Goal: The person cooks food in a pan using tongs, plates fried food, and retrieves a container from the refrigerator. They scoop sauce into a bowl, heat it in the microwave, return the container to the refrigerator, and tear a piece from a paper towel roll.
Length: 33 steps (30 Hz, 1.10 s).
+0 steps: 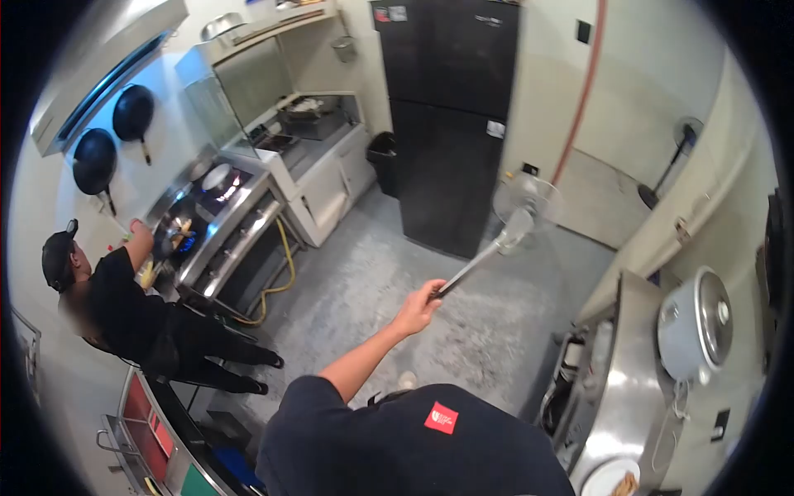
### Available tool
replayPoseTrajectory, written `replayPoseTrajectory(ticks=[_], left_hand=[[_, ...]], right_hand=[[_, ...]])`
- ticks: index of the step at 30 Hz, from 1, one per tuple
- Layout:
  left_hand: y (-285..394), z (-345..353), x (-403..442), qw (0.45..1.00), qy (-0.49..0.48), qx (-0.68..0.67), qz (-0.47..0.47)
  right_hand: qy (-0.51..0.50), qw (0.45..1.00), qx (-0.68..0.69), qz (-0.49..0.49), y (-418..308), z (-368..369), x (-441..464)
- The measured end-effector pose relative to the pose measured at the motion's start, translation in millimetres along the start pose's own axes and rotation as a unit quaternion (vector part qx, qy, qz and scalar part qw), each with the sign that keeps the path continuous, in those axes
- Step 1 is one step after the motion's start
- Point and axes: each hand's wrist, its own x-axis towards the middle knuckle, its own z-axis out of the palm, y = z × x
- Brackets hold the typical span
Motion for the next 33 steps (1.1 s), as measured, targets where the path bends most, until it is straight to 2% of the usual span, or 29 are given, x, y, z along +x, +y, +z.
replayPoseTrajectory(ticks=[1, 3, 5, 7, 9, 11, 12, 13, 15, 16, 17, 18, 19, 20, 21, 23, 25, 26, 27, 28, 29, 31, 33], left_hand=[[-9.3, -35.3, 6.8, 0.997, 0.075, 0.012, -0.016], [-8.8, -106.8, 20.1, 0.983, 0.166, 0.074, 0.003], [-16.0, -168.8, 32.1, 0.967, 0.225, 0.12, 0.007], [-34.1, -213.1, 45.1, 0.953, 0.283, 0.111, 0.011], [-59.2, -244.6, 55.2, 0.945, 0.295, 0.143, 0.006], [-72.1, -258.8, 61.6, 0.942, 0.32, 0.02, -0.096], [-90.1, -259.8, 64.6, 0.935, 0.324, -0.095, -0.107], [-99.2, -260.2, 67.7, 0.936, 0.322, -0.094, -0.108], [-115.8, -272.0, 91.8, 0.929, 0.345, -0.032, -0.127], [-115.0, -285.3, 111.6, 0.925, 0.365, 0.03, -0.097], [-108.7, -303.3, 134.6, 0.927, 0.361, 0.033, -0.093], [-99.6, -326.2, 160.8, 0.917, 0.371, 0.133, -0.067], [-94.1, -349.0, 187.6, 0.895, 0.379, 0.23, -0.039], [-93.1, -373.9, 214.7, 0.893, 0.383, 0.233, -0.03], [-94.5, -400.2, 242.9, 0.89, 0.39, 0.234, -0.021], [-100.7, -449.8, 297.9, 0.845, 0.42, 0.331, 0.021], [-89.1, -497.1, 350.3, 0.816, 0.405, 0.412, -0.017], [-89.9, -522.2, 376.4, 0.794, 0.4, 0.457, -0.005], [-90.4, -546.1, 404.9, 0.772, 0.393, 0.499, 0.007], [-88.8, -565.4, 430.3, 0.751, 0.384, 0.537, 0.005], [-85.4, -582.2, 458.1, 0.73, 0.377, 0.569, 0.004], [-88.4, -615.3, 512.1, 0.674, 0.357, 0.646, 0.026], [-97.7, -652.8, 571.4, 0.655, 0.293, 0.697, -0.001]], right_hand=[[-0.022, 0.999, -0.03, -0.01, -16.6, 14.6, 11.0], [-0.056, 0.996, -0.063, -0.01, -69.2, 37.0, 29.8], [-0.082, 0.993, -0.08, -0.009, -116.9, 57.1, 44.5], [-0.103, 0.99, -0.096, -0.013, -152.1, 75.7, 57.7], [-0.117, 0.986, -0.114, -0.024, -183.1, 93.0, 75.3], [-0.131, 0.979, -0.153, -0.033, -219.6, 107.2, 88.1], [-0.138, 0.974, -0.178, -0.038, -239.3, 112.6, 92.9], [-0.144, 0.963, -0.223, -0.053, -260.5, 116.9, 99.9], [-0.156, 0.965, -0.21, -0.031, -322.1, 124.1, 122.7], [-0.173, 0.964, -0.202, -0.003, -358.0, 122.8, 122.4], [-0.191, 0.962, -0.196, 0.024, -391.8, 121.2, 122.5], [-0.208, 0.958, -0.19, 0.051, -420.0, 121.5, 126.9], [-0.228, 0.956, -0.173, 0.059, -430.7, 128.4, 147.0], [-0.247, 0.954, -0.155, 0.069, -441.1, 135.4, 167.1], [-0.274, 0.948, -0.133, 0.089, -421.0, 163.5, 216.9], [-0.324, 0.932, -0.091, 0.134, -373.3, 218.9, 320.4], [-0.257, 0.95, -0.131, 0.119, -468.9, 224.5, 334.7], [-0.286, 0.917, -0.265, -0.085, -483.5, 246.0, 367.6], [-0.295, 0.829, -0.381, -0.284, -491.9, 263.6, 393.6], [-0.274, 0.922, -0.223, -0.161, -533.6, 268.5, 385.2], [-0.233, 0.97, -0.056, -0.031, -589.0, 271.7, 375.8], [-0.235, 0.97, 0.067, -0.02, -666.9, 273.3, 360.9], [-0.227, 0.968, 0.106, -0.034, -706.4, 277.2, 365.5]])
